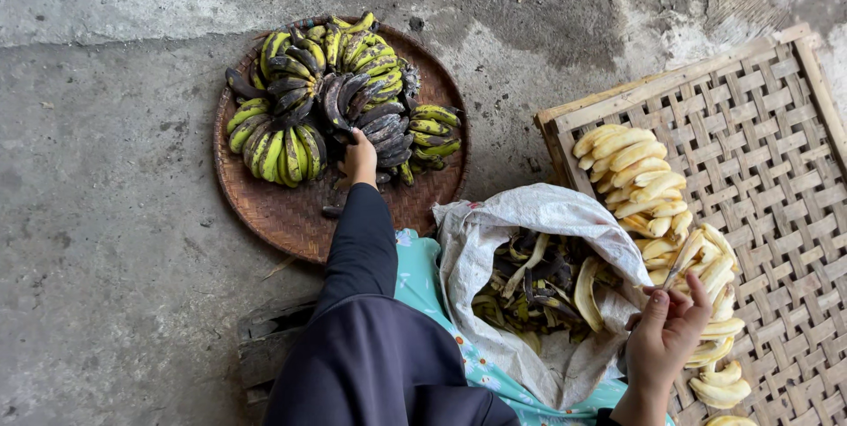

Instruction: The person sits on the ground and peels bananas one at a time using a small knife, cutting the peel and pulling it off by hand. Peeled bananas are placed on a woven bamboo mat and discarded peels drop into a sack between the legs.

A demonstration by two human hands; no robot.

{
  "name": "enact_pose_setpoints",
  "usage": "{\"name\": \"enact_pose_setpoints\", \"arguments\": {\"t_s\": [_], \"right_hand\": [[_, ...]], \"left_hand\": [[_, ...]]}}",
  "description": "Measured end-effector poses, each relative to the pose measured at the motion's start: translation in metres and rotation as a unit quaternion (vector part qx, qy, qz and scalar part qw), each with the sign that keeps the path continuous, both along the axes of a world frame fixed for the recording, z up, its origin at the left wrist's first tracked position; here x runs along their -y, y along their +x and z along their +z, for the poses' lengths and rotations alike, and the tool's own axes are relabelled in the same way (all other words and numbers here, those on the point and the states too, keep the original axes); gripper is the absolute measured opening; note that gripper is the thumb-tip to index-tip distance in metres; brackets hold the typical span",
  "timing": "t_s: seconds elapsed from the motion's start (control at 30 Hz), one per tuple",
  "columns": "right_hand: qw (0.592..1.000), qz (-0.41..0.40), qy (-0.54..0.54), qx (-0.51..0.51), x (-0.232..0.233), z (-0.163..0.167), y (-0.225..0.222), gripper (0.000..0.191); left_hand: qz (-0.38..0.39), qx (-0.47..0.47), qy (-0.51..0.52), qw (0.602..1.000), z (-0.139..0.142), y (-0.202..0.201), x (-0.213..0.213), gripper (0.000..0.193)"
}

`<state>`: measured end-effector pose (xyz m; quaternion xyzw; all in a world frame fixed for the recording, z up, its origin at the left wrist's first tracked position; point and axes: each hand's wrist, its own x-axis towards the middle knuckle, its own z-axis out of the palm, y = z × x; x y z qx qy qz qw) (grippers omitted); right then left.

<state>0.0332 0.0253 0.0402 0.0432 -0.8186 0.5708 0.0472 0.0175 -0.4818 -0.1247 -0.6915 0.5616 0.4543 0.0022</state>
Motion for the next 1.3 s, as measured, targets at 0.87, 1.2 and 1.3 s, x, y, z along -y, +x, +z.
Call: {"name": "enact_pose_setpoints", "arguments": {"t_s": [0.87, 1.2, 1.3], "right_hand": [[0.999, 0.022, -0.007, 0.024, -0.003, -0.013, -0.017, 0.041], [0.999, 0.030, -0.011, 0.022, -0.005, -0.002, -0.004, 0.042], [0.998, 0.035, -0.029, 0.038, -0.009, 0.001, 0.002, 0.040]], "left_hand": [[0.092, -0.413, 0.181, 0.888, -0.027, 0.006, 0.034, 0.066], [-0.281, -0.141, -0.351, 0.882, 0.057, -0.051, -0.003, 0.035], [-0.325, -0.148, -0.506, 0.785, 0.064, -0.059, -0.024, 0.032]]}}
